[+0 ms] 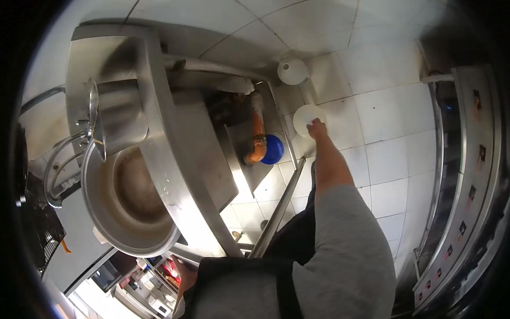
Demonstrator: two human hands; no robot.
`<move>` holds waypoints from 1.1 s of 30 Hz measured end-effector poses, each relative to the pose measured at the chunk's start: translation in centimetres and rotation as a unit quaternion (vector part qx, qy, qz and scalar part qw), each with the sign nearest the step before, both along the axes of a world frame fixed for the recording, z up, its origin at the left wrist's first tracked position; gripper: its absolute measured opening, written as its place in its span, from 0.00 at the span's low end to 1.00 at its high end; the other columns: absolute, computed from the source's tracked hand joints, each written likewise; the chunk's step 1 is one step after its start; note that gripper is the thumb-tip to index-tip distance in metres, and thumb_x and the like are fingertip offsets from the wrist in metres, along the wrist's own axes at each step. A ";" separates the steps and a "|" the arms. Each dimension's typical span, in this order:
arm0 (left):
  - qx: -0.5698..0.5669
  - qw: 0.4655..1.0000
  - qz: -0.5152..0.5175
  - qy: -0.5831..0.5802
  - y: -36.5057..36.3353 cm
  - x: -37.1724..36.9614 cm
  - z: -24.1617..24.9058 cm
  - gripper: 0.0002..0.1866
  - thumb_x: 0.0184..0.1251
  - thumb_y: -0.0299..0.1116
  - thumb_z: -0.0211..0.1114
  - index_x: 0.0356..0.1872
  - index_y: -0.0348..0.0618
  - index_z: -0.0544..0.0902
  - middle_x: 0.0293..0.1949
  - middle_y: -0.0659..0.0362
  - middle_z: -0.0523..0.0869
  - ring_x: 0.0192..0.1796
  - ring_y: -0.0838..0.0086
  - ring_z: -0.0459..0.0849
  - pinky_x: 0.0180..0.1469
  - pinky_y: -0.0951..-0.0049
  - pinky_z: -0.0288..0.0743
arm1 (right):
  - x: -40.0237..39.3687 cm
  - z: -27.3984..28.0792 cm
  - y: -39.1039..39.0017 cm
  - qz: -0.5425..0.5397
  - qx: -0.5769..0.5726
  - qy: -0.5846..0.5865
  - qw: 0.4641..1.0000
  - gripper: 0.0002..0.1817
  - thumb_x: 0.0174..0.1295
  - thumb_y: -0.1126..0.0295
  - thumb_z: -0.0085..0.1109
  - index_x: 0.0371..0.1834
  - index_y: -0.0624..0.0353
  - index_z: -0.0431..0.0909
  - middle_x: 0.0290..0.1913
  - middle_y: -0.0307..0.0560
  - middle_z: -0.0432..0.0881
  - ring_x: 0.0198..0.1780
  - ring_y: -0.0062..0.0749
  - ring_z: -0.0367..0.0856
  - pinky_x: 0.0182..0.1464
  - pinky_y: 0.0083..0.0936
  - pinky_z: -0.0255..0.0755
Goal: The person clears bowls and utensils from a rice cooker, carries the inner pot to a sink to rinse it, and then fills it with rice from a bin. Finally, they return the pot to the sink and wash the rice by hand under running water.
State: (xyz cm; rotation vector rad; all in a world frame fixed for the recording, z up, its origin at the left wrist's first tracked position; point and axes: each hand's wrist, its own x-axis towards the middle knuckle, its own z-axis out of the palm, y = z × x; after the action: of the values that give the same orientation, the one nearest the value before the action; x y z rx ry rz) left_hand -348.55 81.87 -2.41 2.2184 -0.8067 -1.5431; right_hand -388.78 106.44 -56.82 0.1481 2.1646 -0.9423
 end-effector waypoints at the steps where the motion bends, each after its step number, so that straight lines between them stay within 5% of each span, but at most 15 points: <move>1: -0.047 0.999 -0.014 -0.021 -0.1 0.6 -0.8 0.39 0.66 0.64 0.40 0.69 0.46 0.57 0.69 0.55 0.59 0.69 0.60 0.59 0.69 0.60 0.53 | -0.4 0.4 -1.6 0.005 0.005 -0.008 1.000 0.28 0.51 0.55 0.63 0.52 0.59 0.71 0.48 0.61 0.78 0.51 0.52 0.77 0.53 0.37 0.71; 8: -0.102 0.994 -0.035 -0.007 -0.2 1.5 -1.9 0.37 0.67 0.64 0.38 0.67 0.47 0.61 0.65 0.55 0.66 0.64 0.60 0.66 0.65 0.62 0.61 | -3.1 0.2 -9.6 -0.067 -0.056 -0.067 0.994 0.31 0.51 0.54 0.64 0.55 0.59 0.69 0.49 0.62 0.78 0.52 0.51 0.77 0.52 0.39 0.70; 13: -0.129 0.991 -0.040 0.001 -0.2 1.7 -2.5 0.36 0.69 0.62 0.37 0.65 0.42 0.63 0.63 0.50 0.67 0.62 0.60 0.69 0.62 0.62 0.64 | -1.0 1.0 -6.9 0.087 -0.014 -0.016 0.996 0.22 0.56 0.55 0.56 0.48 0.58 0.73 0.45 0.59 0.79 0.48 0.52 0.78 0.49 0.40 0.71; 15: -0.162 0.985 -0.046 -0.028 -0.1 2.2 -2.6 0.38 0.69 0.61 0.40 0.68 0.39 0.52 0.66 0.48 0.60 0.65 0.57 0.64 0.65 0.59 0.61 | 1.7 3.1 -4.3 0.137 -0.008 -0.002 0.991 0.18 0.58 0.55 0.55 0.41 0.59 0.76 0.43 0.56 0.80 0.48 0.50 0.78 0.48 0.39 0.71; 16: -0.185 0.980 -0.031 -0.071 0.5 -0.2 -2.2 0.40 0.69 0.60 0.41 0.69 0.39 0.48 0.68 0.48 0.57 0.66 0.56 0.63 0.66 0.59 0.60 | 3.7 -0.7 -2.1 0.210 -0.028 0.063 0.975 0.18 0.58 0.56 0.56 0.44 0.59 0.76 0.40 0.55 0.81 0.46 0.51 0.78 0.46 0.38 0.72; 17: -0.190 0.977 -0.055 -0.084 0.4 0.0 -2.0 0.42 0.68 0.60 0.43 0.70 0.40 0.42 0.69 0.48 0.53 0.67 0.55 0.60 0.67 0.58 0.57 | 4.9 2.1 -0.3 0.191 -0.006 0.094 0.977 0.18 0.57 0.56 0.57 0.40 0.59 0.78 0.39 0.54 0.82 0.43 0.50 0.79 0.45 0.38 0.72; 18: -0.199 0.974 -0.012 -0.109 0.3 0.4 -2.6 0.41 0.68 0.59 0.45 0.70 0.40 0.42 0.69 0.46 0.54 0.68 0.55 0.59 0.68 0.58 0.55 | 5.5 3.9 1.7 0.052 -0.026 -0.012 0.998 0.16 0.55 0.57 0.59 0.36 0.60 0.79 0.39 0.51 0.83 0.41 0.46 0.80 0.45 0.36 0.73; 20: -0.213 0.972 -0.007 -0.100 0.7 -0.6 -2.3 0.42 0.68 0.57 0.47 0.70 0.41 0.41 0.69 0.46 0.53 0.68 0.56 0.58 0.69 0.59 0.53 | 4.8 6.5 6.0 0.208 0.078 0.135 0.966 0.15 0.53 0.59 0.62 0.35 0.60 0.80 0.38 0.49 0.83 0.41 0.39 0.80 0.46 0.32 0.72; 22: -0.225 0.973 -0.013 -0.054 0.5 0.7 -2.8 0.43 0.67 0.55 0.50 0.71 0.43 0.37 0.70 0.46 0.50 0.70 0.58 0.55 0.70 0.62 0.50 | 2.2 9.6 8.9 -0.026 0.015 0.109 0.994 0.15 0.52 0.60 0.64 0.35 0.60 0.80 0.34 0.48 0.83 0.40 0.36 0.80 0.47 0.30 0.71; 25: -0.189 0.979 0.028 -0.076 1.1 0.0 -1.7 0.44 0.68 0.50 0.53 0.71 0.43 0.35 0.70 0.48 0.50 0.70 0.61 0.54 0.71 0.64 0.47 | -6.2 17.7 8.3 -0.147 -0.140 0.242 0.949 0.10 0.56 0.66 0.62 0.28 0.62 0.77 0.27 0.47 0.79 0.32 0.30 0.73 0.41 0.27 0.68; 26: -0.184 0.982 0.018 -0.025 0.7 2.5 -3.2 0.46 0.67 0.49 0.54 0.70 0.46 0.31 0.69 0.49 0.51 0.67 0.63 0.57 0.69 0.65 0.49 | -7.9 28.2 5.1 -0.100 -0.044 0.333 0.937 0.12 0.57 0.66 0.63 0.26 0.63 0.74 0.25 0.44 0.76 0.30 0.25 0.69 0.37 0.26 0.67; 28: -0.128 0.992 -0.005 0.008 1.3 1.7 -0.4 0.48 0.66 0.48 0.56 0.70 0.51 0.28 0.69 0.50 0.52 0.65 0.63 0.59 0.67 0.64 0.52 | -10.4 39.7 0.2 -0.098 -0.177 0.360 0.911 0.14 0.62 0.63 0.58 0.25 0.62 0.72 0.24 0.36 0.71 0.28 0.20 0.65 0.35 0.20 0.67; 29: -0.107 0.992 -0.013 0.067 1.5 2.2 0.2 0.50 0.65 0.47 0.58 0.70 0.54 0.26 0.68 0.49 0.54 0.62 0.62 0.61 0.65 0.62 0.54 | -9.8 46.3 -3.3 -0.123 -0.342 0.334 0.870 0.14 0.65 0.62 0.53 0.28 0.62 0.74 0.25 0.35 0.74 0.27 0.19 0.67 0.35 0.18 0.68; 30: -0.079 0.991 -0.077 0.071 1.1 4.1 -0.5 0.50 0.65 0.45 0.59 0.70 0.54 0.27 0.69 0.48 0.50 0.66 0.60 0.58 0.64 0.62 0.56 | -8.8 50.9 -6.3 -0.080 -0.371 0.347 0.858 0.13 0.66 0.63 0.52 0.32 0.62 0.76 0.26 0.35 0.75 0.28 0.19 0.69 0.36 0.19 0.69; 33: -0.231 0.963 -0.134 0.024 0.4 5.9 1.3 0.45 0.65 0.40 0.58 0.71 0.50 0.33 0.71 0.49 0.40 0.71 0.53 0.49 0.66 0.57 0.53 | -1.4 63.9 -16.1 0.083 -0.467 0.344 0.811 0.14 0.67 0.62 0.49 0.42 0.62 0.77 0.31 0.39 0.79 0.32 0.22 0.75 0.39 0.22 0.71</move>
State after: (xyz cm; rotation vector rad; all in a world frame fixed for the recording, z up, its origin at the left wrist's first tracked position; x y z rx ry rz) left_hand -342.67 82.22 -1.13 1.7813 -1.3409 -1.3352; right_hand -390.17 90.39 7.07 -0.9816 1.9499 -2.0506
